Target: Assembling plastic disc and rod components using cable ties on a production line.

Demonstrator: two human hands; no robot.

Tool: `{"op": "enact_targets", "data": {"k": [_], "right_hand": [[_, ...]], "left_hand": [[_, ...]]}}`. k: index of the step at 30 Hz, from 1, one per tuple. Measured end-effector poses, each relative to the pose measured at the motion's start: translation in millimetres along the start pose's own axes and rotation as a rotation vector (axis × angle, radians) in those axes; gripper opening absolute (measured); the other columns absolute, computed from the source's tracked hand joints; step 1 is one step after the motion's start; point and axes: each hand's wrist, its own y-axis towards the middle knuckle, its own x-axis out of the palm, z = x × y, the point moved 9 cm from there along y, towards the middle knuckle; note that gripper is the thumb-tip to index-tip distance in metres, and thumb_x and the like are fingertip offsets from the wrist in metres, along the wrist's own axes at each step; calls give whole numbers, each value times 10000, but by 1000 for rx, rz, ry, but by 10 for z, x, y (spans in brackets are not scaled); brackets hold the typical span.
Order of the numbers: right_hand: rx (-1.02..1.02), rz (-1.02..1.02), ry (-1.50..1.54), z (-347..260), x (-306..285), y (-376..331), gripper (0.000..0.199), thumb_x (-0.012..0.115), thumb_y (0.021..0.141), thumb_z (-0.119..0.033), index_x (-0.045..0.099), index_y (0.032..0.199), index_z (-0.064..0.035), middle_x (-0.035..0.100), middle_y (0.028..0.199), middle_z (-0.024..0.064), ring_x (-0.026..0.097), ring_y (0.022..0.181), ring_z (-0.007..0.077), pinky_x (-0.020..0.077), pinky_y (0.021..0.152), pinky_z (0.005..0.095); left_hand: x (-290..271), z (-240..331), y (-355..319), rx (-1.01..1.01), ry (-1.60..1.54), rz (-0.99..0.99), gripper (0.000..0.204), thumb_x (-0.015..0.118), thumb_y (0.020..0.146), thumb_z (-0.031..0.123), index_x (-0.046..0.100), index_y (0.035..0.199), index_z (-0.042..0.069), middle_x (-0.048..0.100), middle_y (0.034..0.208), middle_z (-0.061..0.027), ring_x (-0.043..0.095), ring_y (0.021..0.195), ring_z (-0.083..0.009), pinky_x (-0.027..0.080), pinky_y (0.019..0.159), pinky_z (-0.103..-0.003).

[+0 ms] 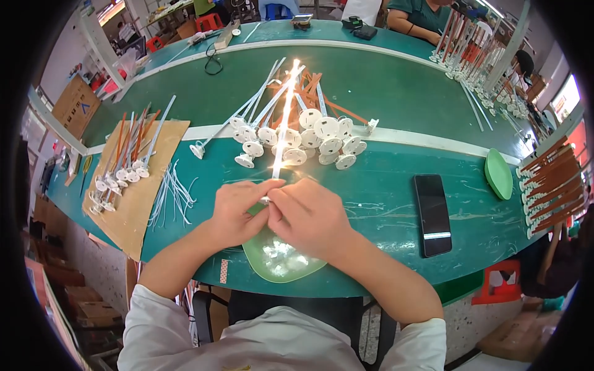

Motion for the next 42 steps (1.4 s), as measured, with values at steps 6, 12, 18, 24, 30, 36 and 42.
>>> {"op": "enact_targets", "data": {"k": [6,12,18,24,30,36,42], "right_hand": [[61,-104,104,49,-24,52,225,783,725,38,724,937,-4,700,828,111,678,680,244,535,566,311],[99,-62,104,83,-20,49,211,774,753,35,721,954,3,718,869,137,681,674,247,542,577,322],[459,-121,191,372,97,-131,223,751,809,-11,695,1022,23,728,909,149,709,728,278,571,637,334],[328,-636,34,210,400,-246,294,761,787,-128,679,1036,5,679,1008,159,671,924,330,555,807,412],[402,-742,148,189,565,-424,240,733,794,-106,691,1020,-40,662,957,144,650,916,334,535,818,441],[445,-687,260,232,451,-346,101,704,793,-12,657,882,-26,654,834,123,669,776,301,543,710,395],[516,-658,385,317,394,-245,100,720,812,-16,642,874,-24,648,836,106,659,730,242,531,666,340]], "left_hand": [[-50,4,-15,3,-56,49,498,776,704,37,684,1193,29,671,699,-88,642,587,-249,499,570,-355],[-112,49,103,-8,-68,46,497,744,747,20,663,1238,23,719,820,-108,698,715,-280,533,661,-332],[-51,-162,57,-103,-240,57,354,676,878,60,622,1227,26,723,965,-150,712,860,-331,545,744,-378],[-119,-310,-2,-305,-297,109,262,653,922,75,630,1178,25,730,966,-147,728,878,-273,547,755,-339],[-9,-193,0,-155,-184,53,240,651,923,64,634,1157,13,748,887,-121,748,844,-218,551,756,-308],[-27,-213,22,-199,-225,45,238,656,918,62,636,1150,13,750,890,-119,749,846,-209,554,768,-309],[-30,-263,-6,-257,-319,73,256,689,896,99,646,1142,38,711,950,-146,715,802,-272,533,700,-328]]}}
